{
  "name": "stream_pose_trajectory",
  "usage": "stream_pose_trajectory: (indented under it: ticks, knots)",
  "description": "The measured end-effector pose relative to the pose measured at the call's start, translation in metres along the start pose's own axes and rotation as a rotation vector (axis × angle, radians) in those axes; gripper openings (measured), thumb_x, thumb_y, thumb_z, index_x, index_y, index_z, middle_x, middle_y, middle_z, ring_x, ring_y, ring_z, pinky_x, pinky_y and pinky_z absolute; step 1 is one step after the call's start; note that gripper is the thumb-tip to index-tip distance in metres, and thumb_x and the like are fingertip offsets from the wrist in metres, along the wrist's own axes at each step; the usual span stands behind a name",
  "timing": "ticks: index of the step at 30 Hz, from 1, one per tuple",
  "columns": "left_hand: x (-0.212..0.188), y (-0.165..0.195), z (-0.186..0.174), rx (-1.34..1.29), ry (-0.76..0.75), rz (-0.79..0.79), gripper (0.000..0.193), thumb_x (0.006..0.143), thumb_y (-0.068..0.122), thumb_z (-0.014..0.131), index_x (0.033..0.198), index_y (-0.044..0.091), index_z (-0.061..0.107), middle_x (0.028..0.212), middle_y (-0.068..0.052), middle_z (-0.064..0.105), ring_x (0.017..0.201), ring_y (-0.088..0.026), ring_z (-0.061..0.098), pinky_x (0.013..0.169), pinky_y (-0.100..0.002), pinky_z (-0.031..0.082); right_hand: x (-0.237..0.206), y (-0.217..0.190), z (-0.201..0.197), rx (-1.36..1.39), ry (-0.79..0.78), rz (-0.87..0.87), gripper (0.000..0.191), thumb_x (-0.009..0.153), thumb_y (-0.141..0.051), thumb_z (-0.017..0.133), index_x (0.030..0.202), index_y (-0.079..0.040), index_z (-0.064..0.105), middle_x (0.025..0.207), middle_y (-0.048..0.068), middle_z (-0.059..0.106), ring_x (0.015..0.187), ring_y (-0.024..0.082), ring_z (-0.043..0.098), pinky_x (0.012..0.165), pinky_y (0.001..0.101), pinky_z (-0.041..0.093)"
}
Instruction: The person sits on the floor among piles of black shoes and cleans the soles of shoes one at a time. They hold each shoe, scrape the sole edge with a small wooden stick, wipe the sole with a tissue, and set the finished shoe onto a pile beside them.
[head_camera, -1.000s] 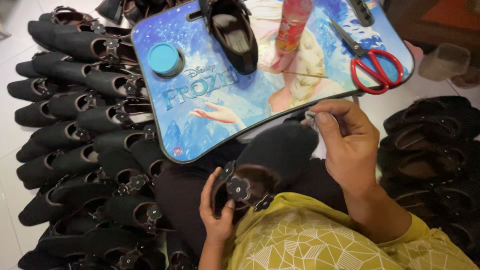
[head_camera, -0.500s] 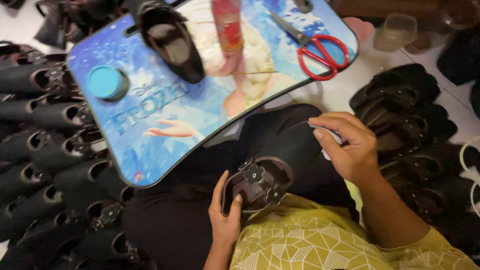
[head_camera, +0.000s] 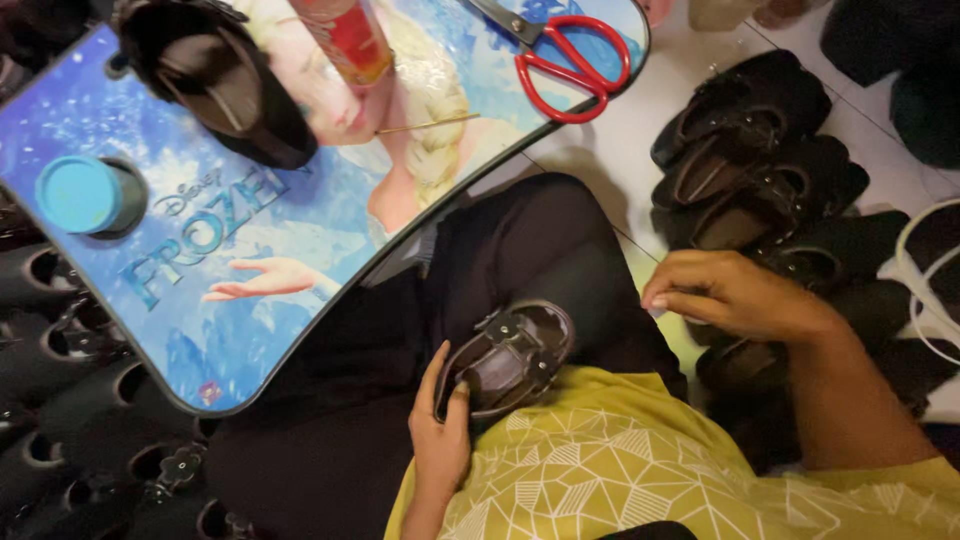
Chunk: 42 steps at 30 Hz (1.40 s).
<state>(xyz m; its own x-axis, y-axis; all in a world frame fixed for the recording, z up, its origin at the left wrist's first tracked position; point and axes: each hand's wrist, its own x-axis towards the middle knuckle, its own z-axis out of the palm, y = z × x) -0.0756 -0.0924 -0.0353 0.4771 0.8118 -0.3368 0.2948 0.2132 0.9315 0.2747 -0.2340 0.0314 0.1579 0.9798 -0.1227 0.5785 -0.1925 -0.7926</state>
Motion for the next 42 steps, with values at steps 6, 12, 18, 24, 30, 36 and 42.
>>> stream_pose_trajectory:
  ticks: [6,12,18,24,30,36,42]
  knots:
    - [-0.003,0.000,-0.004,0.203,0.014,0.118,0.050,0.088,0.005,0.061,0.138,0.005,0.062,0.128,-0.017,0.069,0.117,-0.027,0.068,0.100,-0.036,0.049,0.002,-0.009,0.020,0.024,0.454,0.074,0.013,0.097,-0.014,0.070,0.105,-0.004,0.076,0.103,0.006,0.070,0.098,0.018,0.067,0.089,0.0307,0.052]
    - [-0.003,0.006,-0.004,0.193,0.025,0.151,0.053,0.087,0.005,0.060,0.140,0.005,0.060,0.129,-0.018,0.068,0.117,-0.028,0.068,0.099,-0.037,0.050,0.010,-0.021,0.046,-0.017,0.439,0.072,0.015,0.091,-0.011,0.074,0.104,-0.008,0.078,0.101,0.007,0.070,0.089,0.019,0.067,0.077,0.0295,0.053]
    - [-0.007,0.011,-0.003,0.303,0.053,0.207,0.054,0.087,0.006,0.062,0.140,0.006,0.060,0.120,-0.019,0.069,0.108,-0.032,0.070,0.094,-0.038,0.053,-0.020,-0.028,0.045,-0.183,0.392,0.029,0.015,0.090,-0.010,0.073,0.105,-0.008,0.077,0.098,0.008,0.071,0.088,0.020,0.069,0.077,0.0315,0.055]
    - [-0.008,0.008,-0.005,0.318,0.051,0.312,0.053,0.086,0.006,0.062,0.140,0.005,0.061,0.121,-0.021,0.068,0.109,-0.033,0.069,0.095,-0.039,0.053,0.000,-0.039,0.089,-0.314,0.487,-0.275,0.018,0.087,-0.002,0.073,0.105,-0.003,0.075,0.098,0.013,0.070,0.089,0.029,0.067,0.079,0.0376,0.054]
    - [-0.010,0.005,-0.005,0.311,0.057,0.345,0.052,0.087,0.009,0.063,0.138,0.005,0.062,0.121,-0.021,0.069,0.109,-0.033,0.070,0.094,-0.039,0.054,0.005,-0.008,0.064,-0.583,0.888,-0.062,0.012,0.100,0.004,0.076,0.103,-0.004,0.068,0.102,0.013,0.068,0.097,0.032,0.064,0.086,0.0395,0.053]
    - [-0.010,0.004,-0.005,0.314,0.045,0.360,0.051,0.088,0.011,0.064,0.139,0.006,0.062,0.121,-0.020,0.069,0.110,-0.032,0.070,0.094,-0.039,0.054,-0.004,-0.009,0.081,-0.844,0.453,-0.411,0.022,0.085,-0.004,0.074,0.107,-0.001,0.076,0.096,0.013,0.069,0.087,0.031,0.065,0.077,0.0420,0.055]
    - [-0.008,0.004,-0.004,0.317,0.049,0.390,0.051,0.089,0.011,0.064,0.140,0.005,0.061,0.124,-0.021,0.067,0.114,-0.034,0.068,0.096,-0.040,0.053,-0.005,-0.005,0.046,-0.562,0.878,-0.062,0.011,0.099,0.002,0.074,0.108,-0.003,0.072,0.108,0.014,0.069,0.098,0.031,0.066,0.085,0.0395,0.055]
